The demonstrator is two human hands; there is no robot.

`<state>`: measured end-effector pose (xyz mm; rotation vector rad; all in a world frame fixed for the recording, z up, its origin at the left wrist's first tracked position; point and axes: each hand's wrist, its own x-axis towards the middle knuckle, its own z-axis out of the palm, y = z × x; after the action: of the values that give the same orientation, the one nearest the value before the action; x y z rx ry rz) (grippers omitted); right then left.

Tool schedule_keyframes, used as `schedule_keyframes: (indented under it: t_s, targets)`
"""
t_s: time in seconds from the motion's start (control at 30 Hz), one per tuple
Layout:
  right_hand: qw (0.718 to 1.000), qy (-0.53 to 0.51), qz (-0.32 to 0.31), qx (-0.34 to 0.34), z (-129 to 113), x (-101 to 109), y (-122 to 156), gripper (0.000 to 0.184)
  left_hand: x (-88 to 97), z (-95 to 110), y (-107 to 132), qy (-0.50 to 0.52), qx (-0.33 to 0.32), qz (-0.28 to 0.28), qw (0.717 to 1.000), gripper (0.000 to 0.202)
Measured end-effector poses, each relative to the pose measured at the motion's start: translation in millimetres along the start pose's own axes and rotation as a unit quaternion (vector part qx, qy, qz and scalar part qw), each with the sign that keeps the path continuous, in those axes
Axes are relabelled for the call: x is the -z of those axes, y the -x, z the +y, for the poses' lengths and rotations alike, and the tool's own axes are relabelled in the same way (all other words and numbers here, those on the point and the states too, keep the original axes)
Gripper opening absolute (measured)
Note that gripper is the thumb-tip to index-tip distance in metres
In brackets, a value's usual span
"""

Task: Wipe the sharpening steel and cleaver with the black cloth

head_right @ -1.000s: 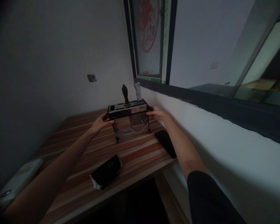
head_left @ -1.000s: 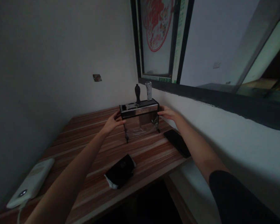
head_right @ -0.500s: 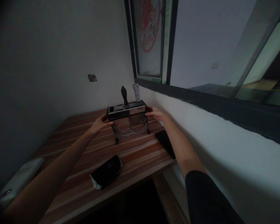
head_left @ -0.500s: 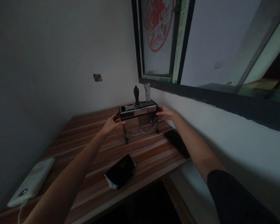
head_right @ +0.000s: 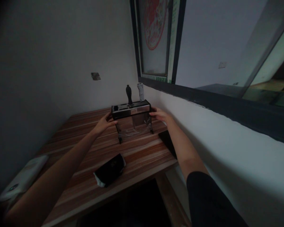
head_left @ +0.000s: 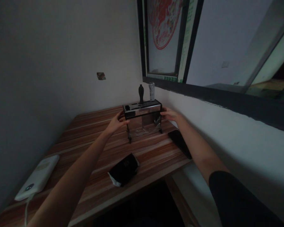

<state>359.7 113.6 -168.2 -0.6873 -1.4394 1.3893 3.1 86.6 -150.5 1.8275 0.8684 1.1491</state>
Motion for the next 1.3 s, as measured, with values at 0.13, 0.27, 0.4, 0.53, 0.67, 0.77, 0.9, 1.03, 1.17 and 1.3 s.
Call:
schedule_keyframes:
  t_s: [0.13, 0.27, 0.4, 0.53, 0.67, 0.77, 0.9, 1.03, 1.17, 1.3]
  targets:
    - [1.0, -0.004, -0.003, -0.013, 0.8, -1.6, 2.7, 0.048, -1.9, -4.6, -1.1, 0.001, -0.01, 0.001, 1.0, 0.091]
    - [1.0, 0.008, 0.0, -0.014, -1.7, -4.6, 6.0, 0.052, -0.4, -10.8, 0.6, -0.013, -0.011, 0.001, 1.0, 0.098]
    - [0.998, 0.055, 0.029, 0.022, -4.6, -10.4, 15.1, 0.053, 3.9, -9.2, 20.3, -0.045, -0.002, 0.026, 0.999, 0.108]
    - [0.962, 0.209, 0.146, 0.099, -6.1, -22.0, 37.8, 0.061, 12.8, 4.6, 61.6, -0.084, -0.041, 0.126, 0.988, 0.078]
    - [0.909, 0.268, 0.28, 0.154, -9.8, -51.5, 75.4, 0.049, 24.2, 21.1, 109.5, -0.137, -0.026, 0.15, 0.979, 0.043]
    - [0.898, 0.302, 0.281, 0.154, -8.5, -89.6, 104.5, 0.028, 26.3, 26.2, 142.2, -0.213, 0.032, 0.081, 0.973, 0.031]
    - [0.922, 0.366, 0.102, 0.074, 17.1, -149.7, 128.8, 0.017, 15.9, 19.8, 181.0, -0.328, 0.126, -0.009, 0.936, 0.024]
    - [0.885, 0.464, 0.03, 0.01, 55.9, -198.1, 132.5, 0.01, 0.4, 13.1, 210.9, -0.382, 0.167, -0.002, 0.909, 0.019]
    - [0.834, 0.549, 0.046, 0.013, 76.5, -227.6, 126.0, 0.014, -11.3, 14.9, 223.5, -0.42, 0.176, 0.006, 0.89, 0.014]
    - [0.827, 0.56, 0.048, 0.014, 82.8, -241.5, 122.4, 0.017, -18.5, 13.5, 223.8, -0.412, 0.186, 0.016, 0.892, 0.008]
